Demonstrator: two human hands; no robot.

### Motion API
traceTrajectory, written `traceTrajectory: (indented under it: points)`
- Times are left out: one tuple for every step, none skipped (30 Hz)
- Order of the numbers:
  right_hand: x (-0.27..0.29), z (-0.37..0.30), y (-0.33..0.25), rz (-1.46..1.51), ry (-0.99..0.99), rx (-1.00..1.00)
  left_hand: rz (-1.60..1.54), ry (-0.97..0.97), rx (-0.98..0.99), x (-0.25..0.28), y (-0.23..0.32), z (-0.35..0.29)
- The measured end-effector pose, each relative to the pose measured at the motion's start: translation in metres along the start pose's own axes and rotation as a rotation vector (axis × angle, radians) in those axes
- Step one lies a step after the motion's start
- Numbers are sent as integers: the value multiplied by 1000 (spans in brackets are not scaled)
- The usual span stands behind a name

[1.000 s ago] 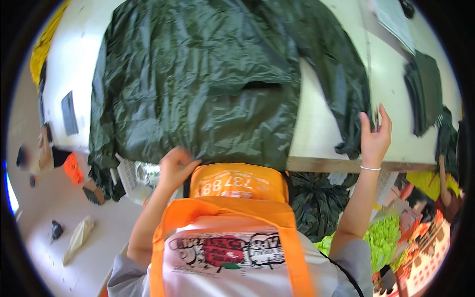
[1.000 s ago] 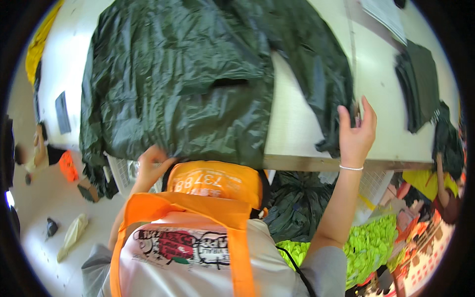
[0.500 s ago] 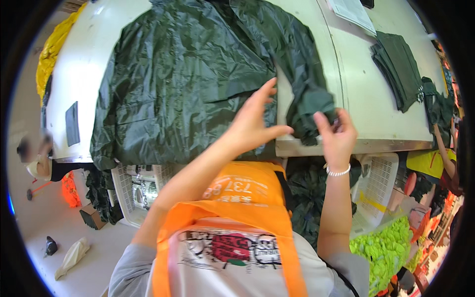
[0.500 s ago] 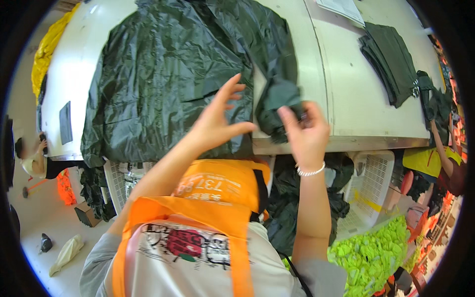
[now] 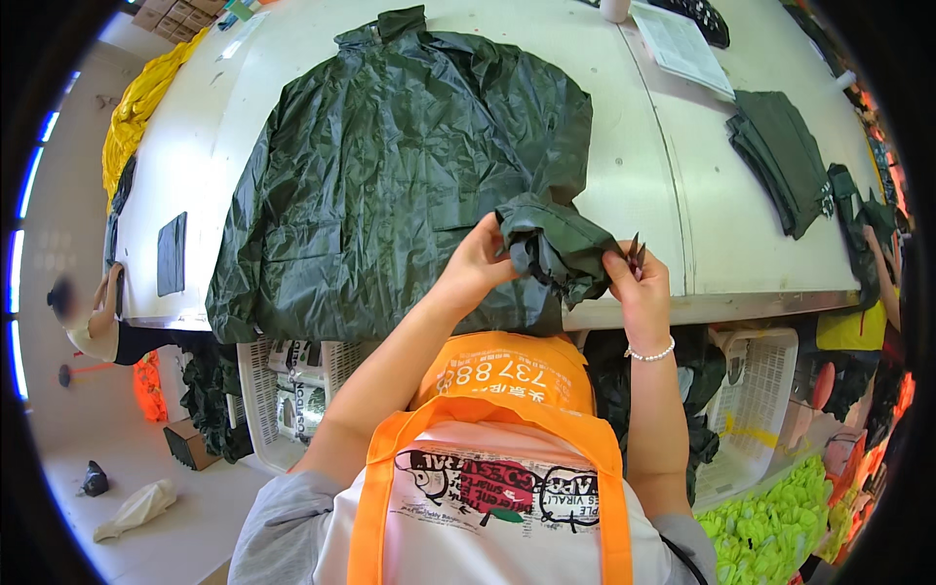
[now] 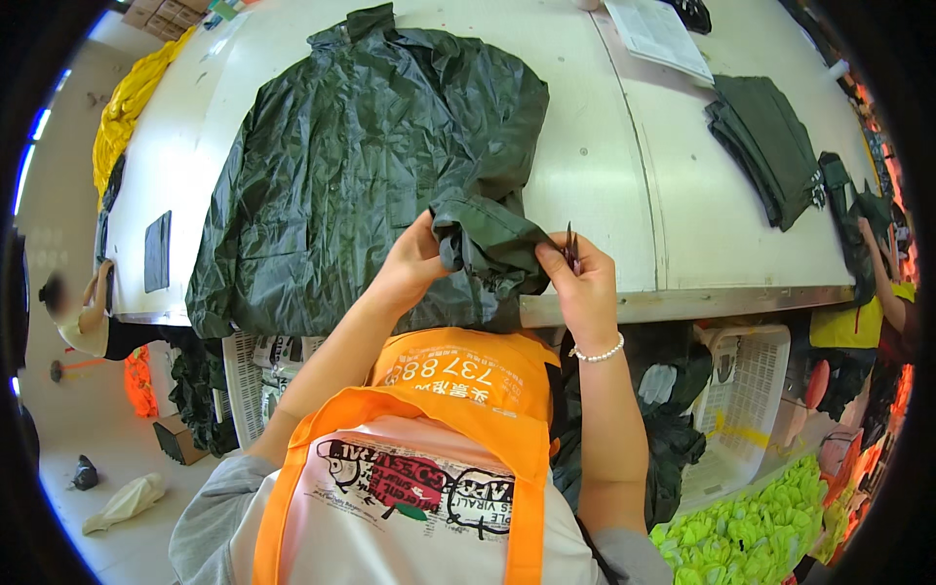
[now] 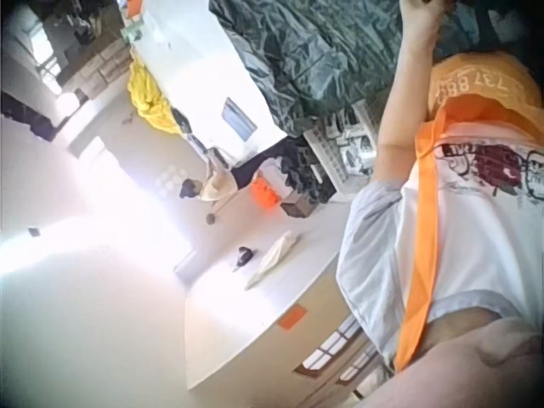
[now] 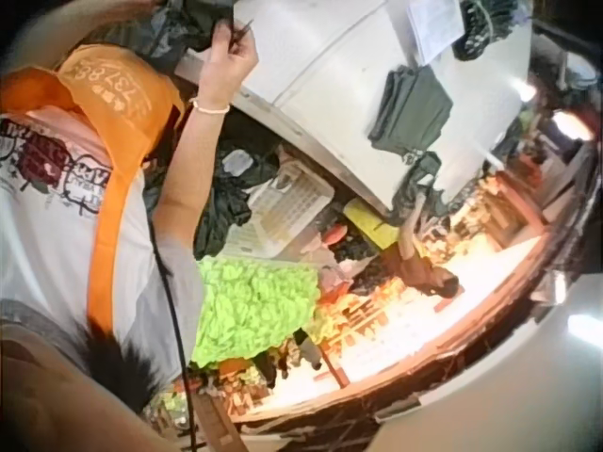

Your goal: The person folds a dark green jacket on a white table. They smooth the fabric, fold the sleeves inward, fold the jacket in half, and then fold it again into a compact rectangle.

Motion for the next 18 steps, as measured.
traceTrajectory:
  points:
    - [3, 2, -4, -48, -9, -1, 17, 3, -22, 6, 4, -2]
    - [5, 3, -1, -120, -67, 50, -24, -26, -21, 13, 7, -3]
    - [5, 3, -3, -194, -122, 35, -61, -54, -21, 16, 16, -2]
    - [6, 3, -6, -269, -175, 21, -98, -85, -21, 15, 23, 0]
    - [6, 5, 0, -167, -214, 46, -91, -30, -28, 11, 30, -3]
    - [3, 6, -6, -102, -263, 39, -15, -29, -17, 11, 31, -2]
    - [-2, 3, -15, -39, -309, 23, 57, -26, 3, 11, 29, -3]
    - [-7, -1, -24, 25, -355, 6, 129, -24, 24, 11, 27, -4]
    - [-16, -3, -31, 37, -348, 28, 182, -20, 42, 6, 27, -5]
    - [-18, -3, -29, -5, -326, 55, 218, -19, 25, 3, 26, -6]
    - [-19, -3, -27, -48, -304, 82, 254, -18, 8, 0, 25, -8]
    - [-19, -3, -26, -94, -281, 112, 289, -20, -12, -5, 27, -7]
    - [-17, -5, -27, -94, -278, 89, 267, 9, -125, -13, 30, -7]
    - [-16, -5, -28, -109, -280, 82, 434, -9, -166, -16, 37, -8]
    - [-15, -4, -30, -125, -283, 77, 602, -29, -210, -17, 47, -8]
    - [-14, -4, -32, -141, -286, 72, 769, -50, -255, -16, 53, -8]
    - [-14, -6, -33, -140, -289, 72, 919, -62, -369, -14, 56, -6]
    - [-15, -5, -34, -139, -291, 64, 873, -102, -370, -16, 61, -6]
Point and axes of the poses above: each hand's wrist, its own z-axis towards the middle knuckle, its own x-axis out of the back of the hand, y = z × x, the point moved 1 cm from there along z, towards the middle knuckle, and after that the axes turned 1 degree about y, right-handed, at the moved point
